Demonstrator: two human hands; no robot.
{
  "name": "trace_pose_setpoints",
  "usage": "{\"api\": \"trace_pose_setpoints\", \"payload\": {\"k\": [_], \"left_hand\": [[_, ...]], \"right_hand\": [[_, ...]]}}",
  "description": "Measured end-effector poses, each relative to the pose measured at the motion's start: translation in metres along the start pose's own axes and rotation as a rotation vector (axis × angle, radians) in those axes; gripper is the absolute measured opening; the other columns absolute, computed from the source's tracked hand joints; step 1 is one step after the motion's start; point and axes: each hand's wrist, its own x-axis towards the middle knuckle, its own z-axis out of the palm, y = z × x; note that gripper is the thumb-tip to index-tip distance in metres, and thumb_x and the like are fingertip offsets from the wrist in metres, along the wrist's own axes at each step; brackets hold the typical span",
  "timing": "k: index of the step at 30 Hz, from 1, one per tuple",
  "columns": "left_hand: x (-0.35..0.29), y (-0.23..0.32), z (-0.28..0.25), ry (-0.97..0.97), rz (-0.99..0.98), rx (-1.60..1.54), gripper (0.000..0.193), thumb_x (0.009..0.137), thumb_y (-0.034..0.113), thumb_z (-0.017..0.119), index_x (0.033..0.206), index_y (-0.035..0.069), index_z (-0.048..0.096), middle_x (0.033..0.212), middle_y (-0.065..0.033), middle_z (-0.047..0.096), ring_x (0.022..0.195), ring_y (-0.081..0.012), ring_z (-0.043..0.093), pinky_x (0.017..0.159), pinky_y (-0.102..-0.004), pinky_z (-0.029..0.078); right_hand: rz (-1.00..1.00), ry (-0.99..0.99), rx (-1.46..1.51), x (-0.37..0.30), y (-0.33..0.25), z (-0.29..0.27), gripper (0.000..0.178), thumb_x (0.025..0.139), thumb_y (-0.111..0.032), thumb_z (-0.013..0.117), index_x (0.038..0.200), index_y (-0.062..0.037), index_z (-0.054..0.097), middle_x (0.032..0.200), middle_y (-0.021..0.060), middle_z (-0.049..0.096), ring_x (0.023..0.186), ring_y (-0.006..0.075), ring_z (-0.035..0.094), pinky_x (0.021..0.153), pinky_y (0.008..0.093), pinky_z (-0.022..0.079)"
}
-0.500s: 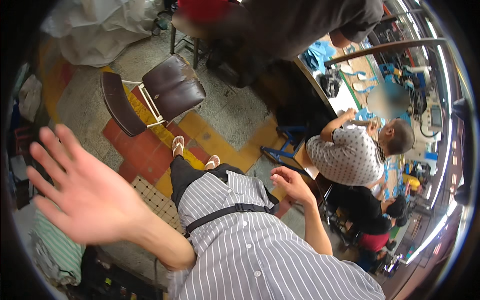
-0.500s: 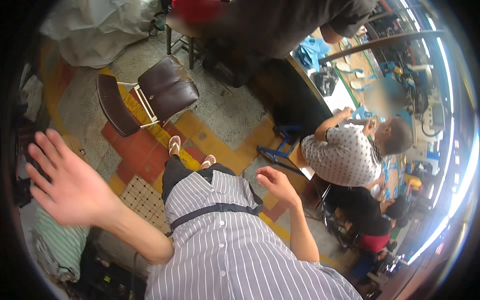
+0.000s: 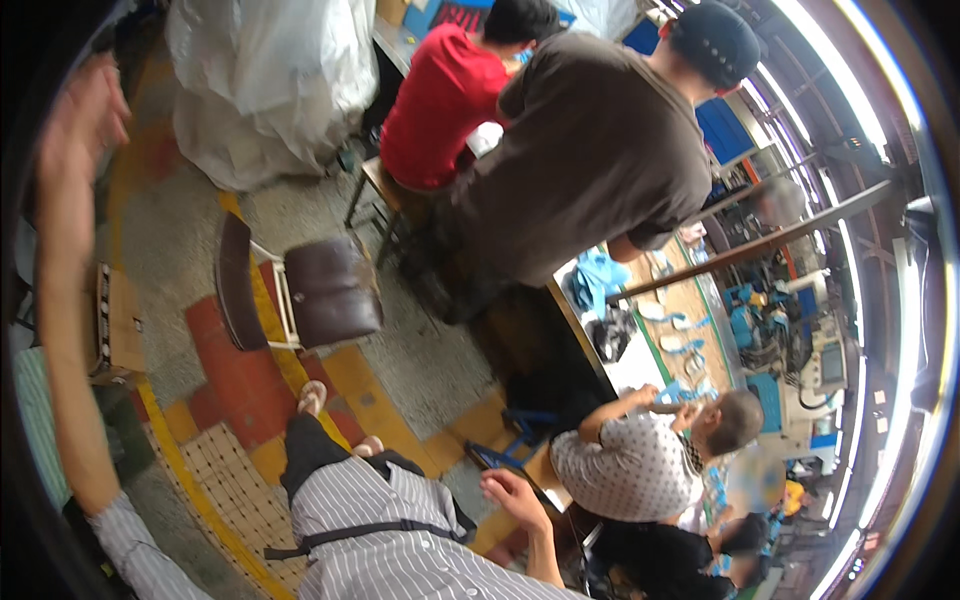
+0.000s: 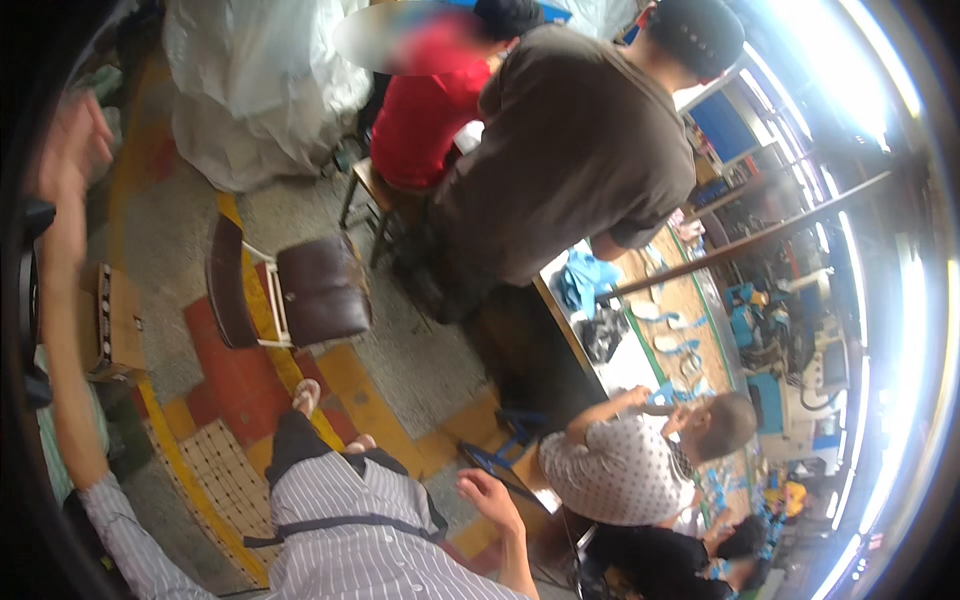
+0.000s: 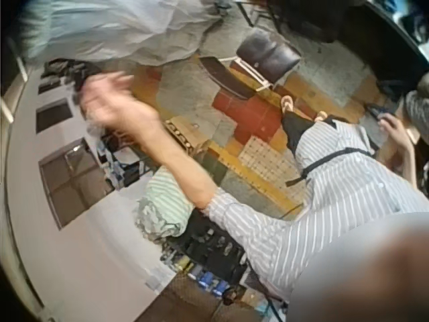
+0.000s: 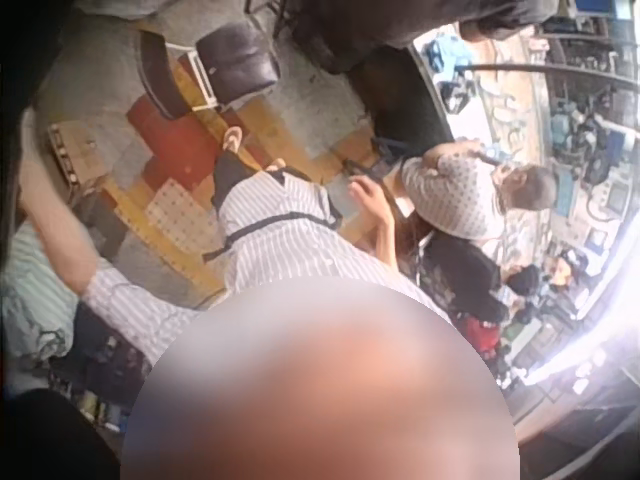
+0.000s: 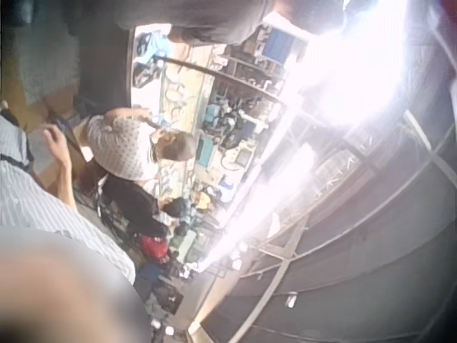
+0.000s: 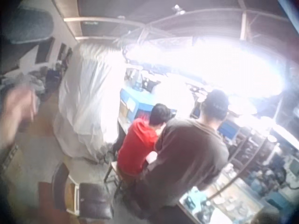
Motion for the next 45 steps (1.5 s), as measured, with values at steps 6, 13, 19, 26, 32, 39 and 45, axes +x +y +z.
{"api": "trace_pose_setpoints", "payload": {"k": [6,13,19,26,32,39,45], "left_hand": [[-0.196,-0.076,0.044,-0.310,-0.295,-0.254,0.020,0.105,0.024,0.064,0.103,0.004,0.062,0.082,-0.0011,0.059,0.076,-0.0105,0.061,0.064,-0.0289,0.052],[-0.371,-0.220,0.056,-1.182,-0.528,0.029,0.033,0.107,0.035,0.065,0.104,0.002,0.071,0.098,-0.0104,0.073,0.097,-0.0235,0.067,0.086,-0.0409,0.055],[-0.338,-0.323,0.052,-1.213,-0.662,0.032,0.034,0.106,0.036,0.066,0.106,0.003,0.071,0.098,-0.0105,0.073,0.096,-0.0227,0.067,0.085,-0.0406,0.055],[-0.294,-0.381,0.007,-1.145,-0.603,-0.019,0.035,0.106,0.037,0.066,0.107,0.003,0.072,0.097,-0.0106,0.074,0.095,-0.0218,0.067,0.084,-0.0403,0.055],[-0.303,-0.424,0.014,-0.876,-0.665,0.025,0.031,0.101,0.037,0.075,0.102,0.006,0.074,0.091,-0.0075,0.074,0.084,-0.0174,0.066,0.074,-0.0389,0.056],[-0.224,-0.431,0.056,-0.489,-1.203,0.007,0.057,0.096,0.061,0.076,0.116,0.010,0.061,0.071,-0.0022,0.053,0.049,-0.0123,0.048,0.041,-0.0289,0.036],[-0.186,-0.458,0.142,-0.550,-1.481,-0.312,0.047,0.099,0.012,0.073,0.140,0.009,0.050,0.126,-0.0194,0.067,0.102,-0.0322,0.075,0.071,-0.0546,0.065]], "right_hand": [[-0.418,0.318,-0.191,0.007,0.006,0.016,0.030,0.105,-0.029,0.070,0.119,-0.0035,0.075,0.102,0.0078,0.076,0.088,0.0212,0.071,0.079,0.0383,0.058],[-0.289,0.515,-0.161,0.031,0.012,0.102,0.028,0.102,-0.024,0.069,0.118,-0.0023,0.074,0.102,0.0157,0.077,0.093,0.0298,0.073,0.085,0.0406,0.058],[-0.048,0.419,-0.271,0.033,-0.013,0.191,0.025,0.101,-0.020,0.065,0.117,-0.0030,0.073,0.109,0.0217,0.074,0.105,0.0396,0.071,0.094,0.0458,0.056],[-0.093,0.471,-0.183,0.037,-0.069,0.277,0.025,0.101,-0.020,0.064,0.117,-0.0028,0.073,0.112,0.0222,0.073,0.110,0.0412,0.069,0.097,0.0472,0.054],[-0.128,0.621,-0.146,0.074,-0.070,0.336,0.024,0.101,-0.016,0.065,0.121,-0.0032,0.069,0.116,0.0232,0.070,0.114,0.0398,0.067,0.100,0.0462,0.053],[0.159,0.682,0.202,0.080,-0.066,0.347,0.049,0.104,-0.021,0.068,0.149,-0.0105,0.054,0.141,0.0186,0.066,0.130,0.0369,0.065,0.109,0.0453,0.052],[0.465,0.641,0.390,0.062,-0.041,0.371,0.052,0.108,-0.036,0.065,0.147,-0.0013,0.059,0.119,0.0151,0.076,0.106,0.0207,0.073,0.086,0.0355,0.060]]}}
